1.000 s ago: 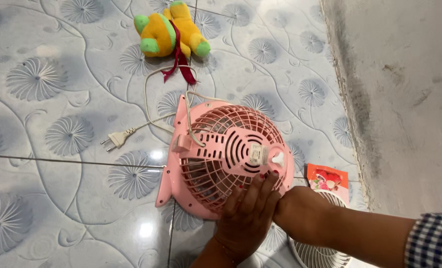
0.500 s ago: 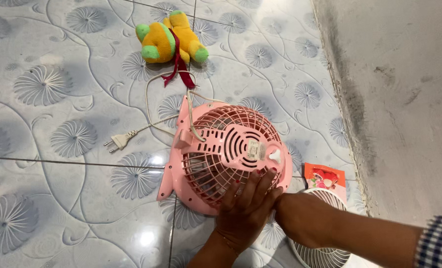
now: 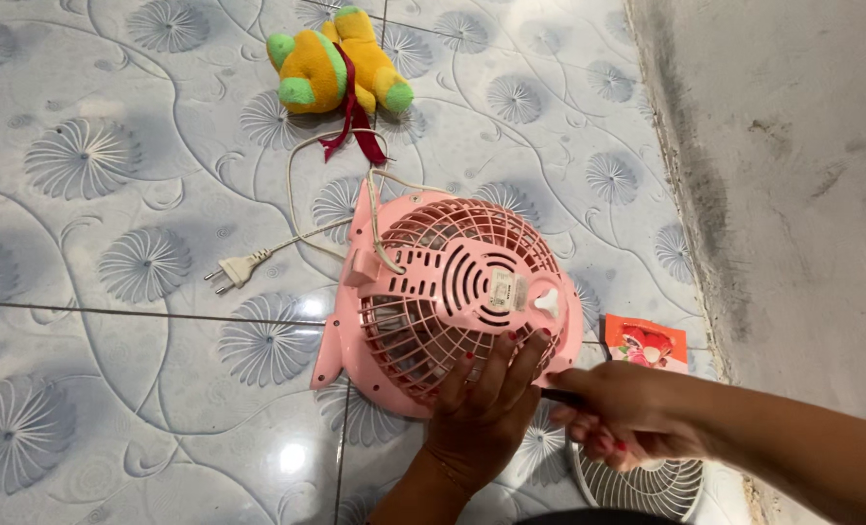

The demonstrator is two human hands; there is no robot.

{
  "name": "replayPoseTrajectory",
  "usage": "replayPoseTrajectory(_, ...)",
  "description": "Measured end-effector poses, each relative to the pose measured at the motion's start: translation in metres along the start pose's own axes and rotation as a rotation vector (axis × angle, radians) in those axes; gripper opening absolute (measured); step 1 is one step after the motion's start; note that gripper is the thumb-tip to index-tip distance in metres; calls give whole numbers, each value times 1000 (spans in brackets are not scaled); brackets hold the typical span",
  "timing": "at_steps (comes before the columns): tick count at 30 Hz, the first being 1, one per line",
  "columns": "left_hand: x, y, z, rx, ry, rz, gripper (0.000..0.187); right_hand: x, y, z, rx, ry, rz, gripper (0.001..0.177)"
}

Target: The person uses a screwdriver to remove the front grille of a pink electric fan. They then proceed to unscrew the fan blades from the motor housing and remove the blades. The person continues to unscrew components from the back of the fan housing.

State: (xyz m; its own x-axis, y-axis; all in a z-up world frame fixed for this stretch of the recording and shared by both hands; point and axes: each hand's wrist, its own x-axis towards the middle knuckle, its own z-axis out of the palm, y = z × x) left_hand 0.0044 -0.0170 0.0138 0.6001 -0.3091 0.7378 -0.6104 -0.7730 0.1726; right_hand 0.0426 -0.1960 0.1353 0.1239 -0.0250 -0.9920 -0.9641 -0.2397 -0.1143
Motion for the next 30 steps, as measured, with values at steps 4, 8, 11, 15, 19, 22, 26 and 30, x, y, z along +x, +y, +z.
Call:
replayPoseTrajectory(4, 1, 0, -1, 37, -10, 23, 22, -2, -1, -5, 162, -14, 99, 56)
replayPoseTrajectory(8, 2, -2, -1, 37, 9, 22, 26, 18, -7, 2, 253, -34, 120, 38)
replayPoseTrajectory(11, 2, -3, -2, 45, 14, 30, 26, 27, -10, 8, 172, 34, 78, 31)
replayPoseTrajectory(15, 2, -3, -3, 81, 11, 50, 21, 33, -12, 9, -143, 211, 5, 27)
replayPoseTrajectory(19, 6, -2, -2, 75, 6, 46, 24, 49, -15, 9, -744, 394, 98, 21)
replayPoseTrajectory(22, 4, -2, -1, 106, 3, 50, 20, 54, 1, 5, -912, 366, -311, 23)
replayPoseTrajectory(26, 3, -2, -1, 126, 11, 59, 19, 42, 13, 5, -1066, 490, -492, 26)
replayPoseTrajectory(30, 4, -2, -1, 90, 9, 45, 21, 23, 12, 12, -1335, 483, -436, 24)
